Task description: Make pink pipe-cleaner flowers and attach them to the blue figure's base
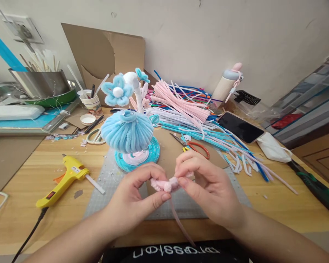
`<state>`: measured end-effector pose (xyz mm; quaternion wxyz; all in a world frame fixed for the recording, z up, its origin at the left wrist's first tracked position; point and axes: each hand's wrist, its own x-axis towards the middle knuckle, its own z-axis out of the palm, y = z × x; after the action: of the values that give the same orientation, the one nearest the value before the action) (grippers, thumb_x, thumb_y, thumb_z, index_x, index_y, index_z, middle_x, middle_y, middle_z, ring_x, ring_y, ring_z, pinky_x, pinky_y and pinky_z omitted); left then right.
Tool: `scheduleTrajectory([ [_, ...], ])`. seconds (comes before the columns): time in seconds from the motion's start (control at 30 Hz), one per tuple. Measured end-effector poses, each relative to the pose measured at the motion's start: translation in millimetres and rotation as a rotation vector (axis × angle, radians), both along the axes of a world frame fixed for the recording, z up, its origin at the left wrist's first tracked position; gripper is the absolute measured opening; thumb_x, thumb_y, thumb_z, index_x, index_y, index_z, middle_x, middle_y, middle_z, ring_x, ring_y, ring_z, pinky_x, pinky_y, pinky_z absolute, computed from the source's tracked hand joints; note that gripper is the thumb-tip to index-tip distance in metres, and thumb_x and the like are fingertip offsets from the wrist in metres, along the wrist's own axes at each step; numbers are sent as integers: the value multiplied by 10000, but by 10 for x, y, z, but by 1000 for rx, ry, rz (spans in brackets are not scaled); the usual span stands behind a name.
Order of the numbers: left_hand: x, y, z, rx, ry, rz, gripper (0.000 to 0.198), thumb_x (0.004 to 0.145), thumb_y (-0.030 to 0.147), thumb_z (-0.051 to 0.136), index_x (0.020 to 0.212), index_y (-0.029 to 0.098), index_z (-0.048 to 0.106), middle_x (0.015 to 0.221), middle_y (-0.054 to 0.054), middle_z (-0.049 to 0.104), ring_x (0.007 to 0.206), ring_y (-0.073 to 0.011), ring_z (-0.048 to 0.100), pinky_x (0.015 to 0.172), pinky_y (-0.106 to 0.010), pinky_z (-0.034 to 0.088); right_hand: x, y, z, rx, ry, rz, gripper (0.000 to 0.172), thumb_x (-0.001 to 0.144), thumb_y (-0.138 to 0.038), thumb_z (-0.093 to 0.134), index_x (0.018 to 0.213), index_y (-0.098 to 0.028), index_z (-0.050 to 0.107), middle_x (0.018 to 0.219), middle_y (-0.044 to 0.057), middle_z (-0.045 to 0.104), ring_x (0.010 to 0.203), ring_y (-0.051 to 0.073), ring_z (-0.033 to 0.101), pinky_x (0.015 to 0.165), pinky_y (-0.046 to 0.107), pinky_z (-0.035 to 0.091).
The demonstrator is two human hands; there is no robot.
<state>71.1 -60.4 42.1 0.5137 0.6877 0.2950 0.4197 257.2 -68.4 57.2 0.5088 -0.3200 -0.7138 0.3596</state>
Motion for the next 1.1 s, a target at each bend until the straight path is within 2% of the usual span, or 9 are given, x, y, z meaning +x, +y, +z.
scheduleTrajectory([
  [0.47,7,-1,-13,17,7,10,86,813,195,642,885,198,594,833,4,590,812,-116,554,745,-238,438,-20,2,-19,41,-32,-1,127,817,-95,562,861,-200,618,840,16,559,841,137,549,741,289,456],
  [0.57,6,-18,-58,25,-4,42,157,812,150,639,935,224,575,840,18,576,809,-99,548,736,-207,445,-24,7,-13,73,-47,-25,139,805,-78,565,849,-197,623,827,13,551,825,131,546,726,279,452],
  [0.73,4,-42,-115,147,-55,89,313,806,81,618,1051,255,529,904,7,564,866,-108,552,774,-211,464,-28,10,1,98,-68,-45,143,800,-72,564,835,-195,628,795,7,551,801,128,543,703,273,448],
  [0.87,5,-35,-109,215,-37,60,312,811,41,585,1041,247,540,923,-9,567,909,-125,551,779,-227,471,-26,3,-1,109,-82,-58,143,802,-73,559,820,-196,629,787,6,556,802,131,543,704,275,446],
  [1.1,12,-8,-83,293,-32,46,300,794,6,585,1001,222,584,874,-22,593,869,-141,581,751,-262,489,-30,-2,-13,107,-89,-56,133,797,-74,564,822,-190,625,778,3,551,796,132,541,709,281,444],
])
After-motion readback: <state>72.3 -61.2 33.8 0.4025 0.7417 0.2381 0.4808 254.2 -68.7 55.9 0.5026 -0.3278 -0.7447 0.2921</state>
